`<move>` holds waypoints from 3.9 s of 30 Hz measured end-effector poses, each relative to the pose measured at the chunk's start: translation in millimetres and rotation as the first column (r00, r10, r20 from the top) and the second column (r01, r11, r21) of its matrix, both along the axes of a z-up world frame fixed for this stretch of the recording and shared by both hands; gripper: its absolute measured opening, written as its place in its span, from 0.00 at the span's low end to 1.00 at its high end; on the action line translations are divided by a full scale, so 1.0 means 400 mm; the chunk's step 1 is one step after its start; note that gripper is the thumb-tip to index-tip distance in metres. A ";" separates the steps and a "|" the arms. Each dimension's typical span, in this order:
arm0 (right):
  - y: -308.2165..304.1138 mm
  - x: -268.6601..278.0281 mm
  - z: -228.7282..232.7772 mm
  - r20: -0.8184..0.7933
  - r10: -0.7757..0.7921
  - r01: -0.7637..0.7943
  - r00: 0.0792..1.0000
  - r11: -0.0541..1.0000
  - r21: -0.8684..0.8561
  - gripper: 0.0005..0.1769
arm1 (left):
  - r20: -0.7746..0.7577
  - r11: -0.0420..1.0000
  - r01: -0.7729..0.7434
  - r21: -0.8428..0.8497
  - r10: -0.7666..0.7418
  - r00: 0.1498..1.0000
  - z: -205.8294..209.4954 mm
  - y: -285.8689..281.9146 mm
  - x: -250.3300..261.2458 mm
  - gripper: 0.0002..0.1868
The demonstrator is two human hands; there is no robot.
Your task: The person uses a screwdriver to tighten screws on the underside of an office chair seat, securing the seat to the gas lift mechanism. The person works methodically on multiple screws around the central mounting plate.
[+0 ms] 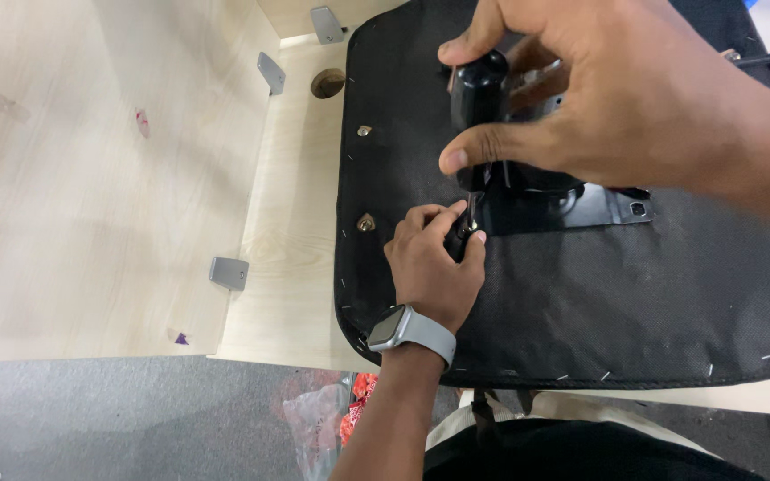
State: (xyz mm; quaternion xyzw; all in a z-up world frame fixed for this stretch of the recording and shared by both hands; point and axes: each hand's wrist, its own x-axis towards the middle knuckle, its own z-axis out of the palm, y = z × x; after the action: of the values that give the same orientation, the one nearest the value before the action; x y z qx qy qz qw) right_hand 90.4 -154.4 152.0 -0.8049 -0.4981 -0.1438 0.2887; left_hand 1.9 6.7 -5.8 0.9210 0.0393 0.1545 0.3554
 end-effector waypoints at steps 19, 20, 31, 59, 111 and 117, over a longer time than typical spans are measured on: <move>0.033 -0.009 0.018 -0.100 -0.117 0.074 0.988 0.930 -0.359 0.26 | 0.004 1.000 -0.003 -0.015 0.003 1.000 -0.007 0.003 -0.001 0.21; 0.033 -0.008 0.021 -0.115 -0.143 0.088 0.983 0.916 -0.393 0.25 | -0.002 1.000 -0.003 -0.017 0.003 1.000 -0.006 0.003 -0.001 0.21; 0.029 -0.018 0.020 -0.052 -0.203 0.166 0.978 0.902 -0.399 0.23 | -0.016 1.000 -0.005 -0.026 0.005 1.000 -0.002 0.001 -0.001 0.21; -0.031 -0.108 0.045 -0.318 -0.374 0.391 0.871 0.920 -0.009 0.18 | 0.028 0.990 -0.007 -0.140 0.011 1.000 0.020 -0.003 -0.009 0.14; -0.711 0.165 -0.528 -0.580 -0.748 0.566 0.321 0.643 -0.516 0.15 | -0.056 0.954 0.299 0.012 -0.298 0.953 0.048 -0.687 0.055 0.08; -0.715 0.163 -0.514 -0.632 -0.732 0.626 0.256 0.623 -0.468 0.10 | 0.020 0.963 0.269 -0.008 -0.268 0.963 0.031 -0.692 0.058 0.07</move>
State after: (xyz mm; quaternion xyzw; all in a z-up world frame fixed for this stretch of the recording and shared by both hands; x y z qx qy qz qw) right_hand 155.4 -440.3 -53.5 -0.9299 0.0686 0.1410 0.3328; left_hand 25.1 -270.2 6.5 0.9145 -0.0884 0.1133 0.3781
